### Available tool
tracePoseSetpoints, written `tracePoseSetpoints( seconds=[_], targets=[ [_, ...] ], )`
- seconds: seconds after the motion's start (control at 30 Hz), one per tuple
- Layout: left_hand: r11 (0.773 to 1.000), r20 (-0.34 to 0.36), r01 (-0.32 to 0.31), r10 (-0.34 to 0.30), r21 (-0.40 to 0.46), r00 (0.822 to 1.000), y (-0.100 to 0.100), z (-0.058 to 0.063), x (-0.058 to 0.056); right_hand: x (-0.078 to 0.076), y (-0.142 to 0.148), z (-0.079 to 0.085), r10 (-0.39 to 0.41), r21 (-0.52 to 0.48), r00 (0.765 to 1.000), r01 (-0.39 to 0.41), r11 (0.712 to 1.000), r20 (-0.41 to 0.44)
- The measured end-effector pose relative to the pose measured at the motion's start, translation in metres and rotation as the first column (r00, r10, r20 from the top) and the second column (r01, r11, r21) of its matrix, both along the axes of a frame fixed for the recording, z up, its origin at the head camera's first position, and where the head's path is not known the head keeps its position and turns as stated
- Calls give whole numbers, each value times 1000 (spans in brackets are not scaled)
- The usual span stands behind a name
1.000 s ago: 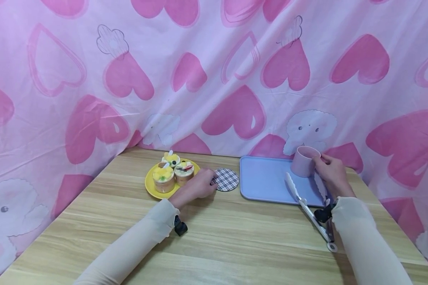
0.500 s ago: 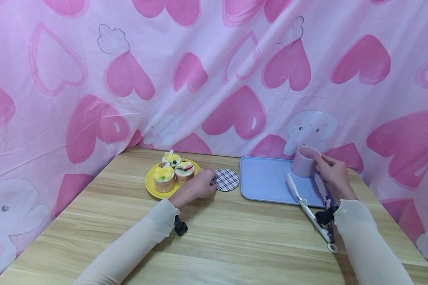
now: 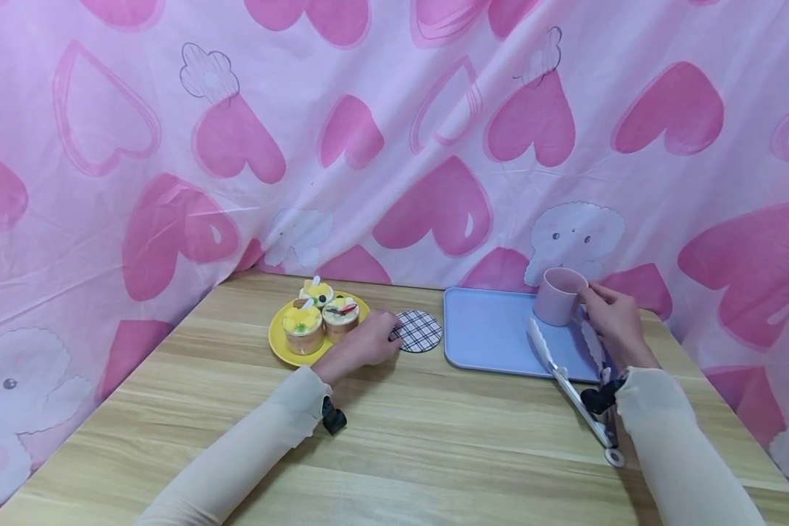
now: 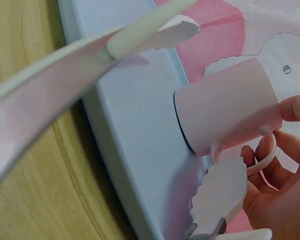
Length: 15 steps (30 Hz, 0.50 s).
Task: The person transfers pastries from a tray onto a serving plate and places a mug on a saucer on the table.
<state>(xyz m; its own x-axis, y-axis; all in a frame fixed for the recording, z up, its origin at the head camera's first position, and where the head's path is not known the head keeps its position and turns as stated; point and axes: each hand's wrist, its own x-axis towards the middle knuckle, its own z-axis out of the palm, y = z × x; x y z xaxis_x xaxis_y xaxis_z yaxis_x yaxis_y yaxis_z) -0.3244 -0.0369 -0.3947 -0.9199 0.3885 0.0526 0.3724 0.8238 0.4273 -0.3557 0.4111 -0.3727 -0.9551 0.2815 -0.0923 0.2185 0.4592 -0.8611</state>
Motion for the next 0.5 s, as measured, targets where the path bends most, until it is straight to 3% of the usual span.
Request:
tracePoseSetpoints(
  seconds=[0.23,0.5],
  targets=[
    [999,72,-41,41,-3,997,3,2,2,1,4,9,23,-62,999,-25,998,-37],
    [999,58,-38,38,0,998,2,1,2,3,-4,20,22,-77,998,-27,997,-67]
  ],
)
